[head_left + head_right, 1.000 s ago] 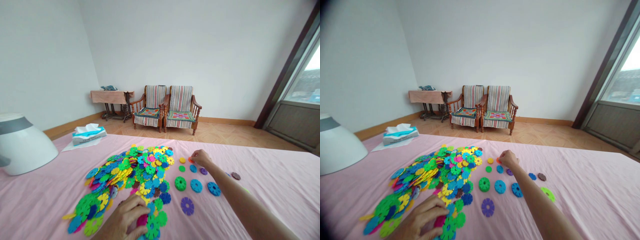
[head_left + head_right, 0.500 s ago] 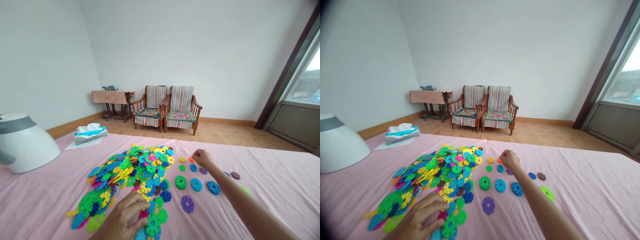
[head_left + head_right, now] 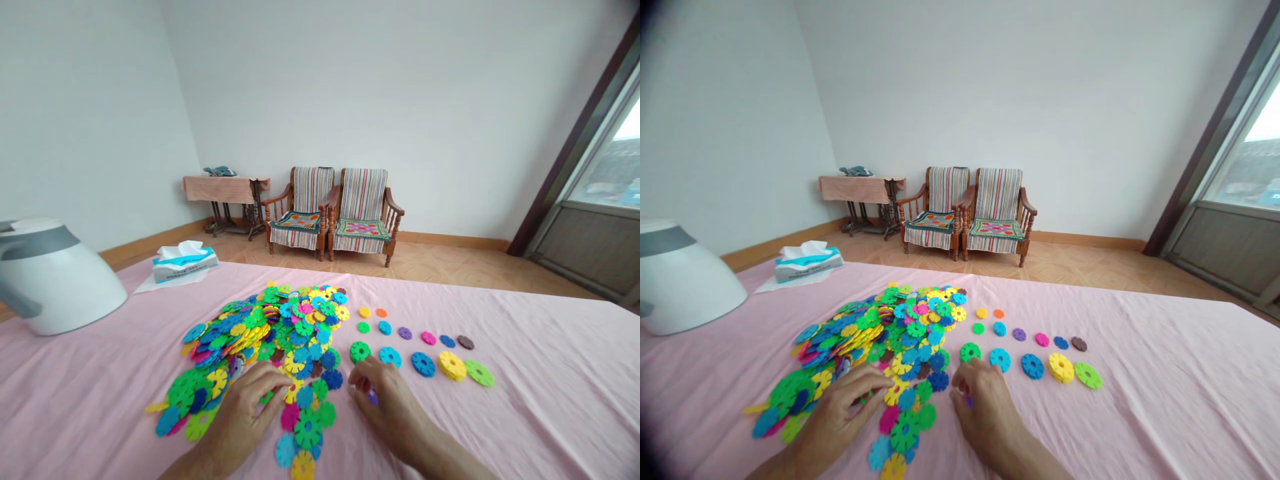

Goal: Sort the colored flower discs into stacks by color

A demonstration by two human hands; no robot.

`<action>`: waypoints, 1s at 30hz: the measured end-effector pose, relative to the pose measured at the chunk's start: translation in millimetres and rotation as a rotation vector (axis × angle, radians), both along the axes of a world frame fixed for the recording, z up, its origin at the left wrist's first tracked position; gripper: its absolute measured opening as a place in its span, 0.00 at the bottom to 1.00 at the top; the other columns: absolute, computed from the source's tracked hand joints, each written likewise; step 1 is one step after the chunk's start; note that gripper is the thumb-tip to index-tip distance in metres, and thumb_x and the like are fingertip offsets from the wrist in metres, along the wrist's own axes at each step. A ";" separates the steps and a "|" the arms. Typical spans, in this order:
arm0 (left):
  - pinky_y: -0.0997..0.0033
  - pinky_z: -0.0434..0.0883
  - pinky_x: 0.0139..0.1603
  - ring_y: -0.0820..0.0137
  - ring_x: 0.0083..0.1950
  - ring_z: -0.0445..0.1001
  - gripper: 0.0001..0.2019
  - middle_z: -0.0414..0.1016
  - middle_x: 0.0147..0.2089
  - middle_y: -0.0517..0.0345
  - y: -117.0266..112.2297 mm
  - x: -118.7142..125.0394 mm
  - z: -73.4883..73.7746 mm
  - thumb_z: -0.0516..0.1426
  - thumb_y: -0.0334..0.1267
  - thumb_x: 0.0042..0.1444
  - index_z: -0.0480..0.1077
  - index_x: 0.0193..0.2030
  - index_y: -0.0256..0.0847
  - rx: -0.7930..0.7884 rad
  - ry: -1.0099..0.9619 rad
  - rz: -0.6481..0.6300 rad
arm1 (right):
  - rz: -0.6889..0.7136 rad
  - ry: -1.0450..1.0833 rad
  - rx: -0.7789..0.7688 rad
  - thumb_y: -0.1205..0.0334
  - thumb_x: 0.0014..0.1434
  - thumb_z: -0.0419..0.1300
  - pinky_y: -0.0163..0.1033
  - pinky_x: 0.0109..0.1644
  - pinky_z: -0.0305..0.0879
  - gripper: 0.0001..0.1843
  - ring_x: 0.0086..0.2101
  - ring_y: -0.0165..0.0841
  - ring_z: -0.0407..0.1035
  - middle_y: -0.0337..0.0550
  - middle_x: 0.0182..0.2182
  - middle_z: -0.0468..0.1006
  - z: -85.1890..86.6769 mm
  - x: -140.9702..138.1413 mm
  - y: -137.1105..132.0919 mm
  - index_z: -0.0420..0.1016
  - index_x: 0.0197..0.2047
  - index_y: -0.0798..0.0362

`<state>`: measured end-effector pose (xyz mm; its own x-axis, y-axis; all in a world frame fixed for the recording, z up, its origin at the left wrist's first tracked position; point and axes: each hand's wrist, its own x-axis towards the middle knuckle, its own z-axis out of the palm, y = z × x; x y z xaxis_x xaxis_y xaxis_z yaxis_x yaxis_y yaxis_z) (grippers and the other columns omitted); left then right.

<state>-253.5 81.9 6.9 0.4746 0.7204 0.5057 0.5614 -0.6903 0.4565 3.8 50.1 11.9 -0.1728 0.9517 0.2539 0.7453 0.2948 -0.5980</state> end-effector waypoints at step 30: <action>0.74 0.71 0.42 0.69 0.40 0.73 0.09 0.75 0.37 0.56 -7.9 9.7 1.8 0.55 0.40 0.62 0.77 0.42 0.45 -0.373 -0.092 -0.088 | 0.143 -0.008 0.297 0.70 0.49 0.58 0.34 0.35 0.66 0.16 0.34 0.35 0.70 0.42 0.34 0.75 -35.1 -36.1 -18.3 0.69 0.42 0.50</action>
<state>-243.9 73.9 8.6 0.5075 0.8214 0.2603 0.4524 -0.5111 0.7308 -32.3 31.8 -23.2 -0.3020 0.8024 0.5147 0.6881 0.5572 -0.4649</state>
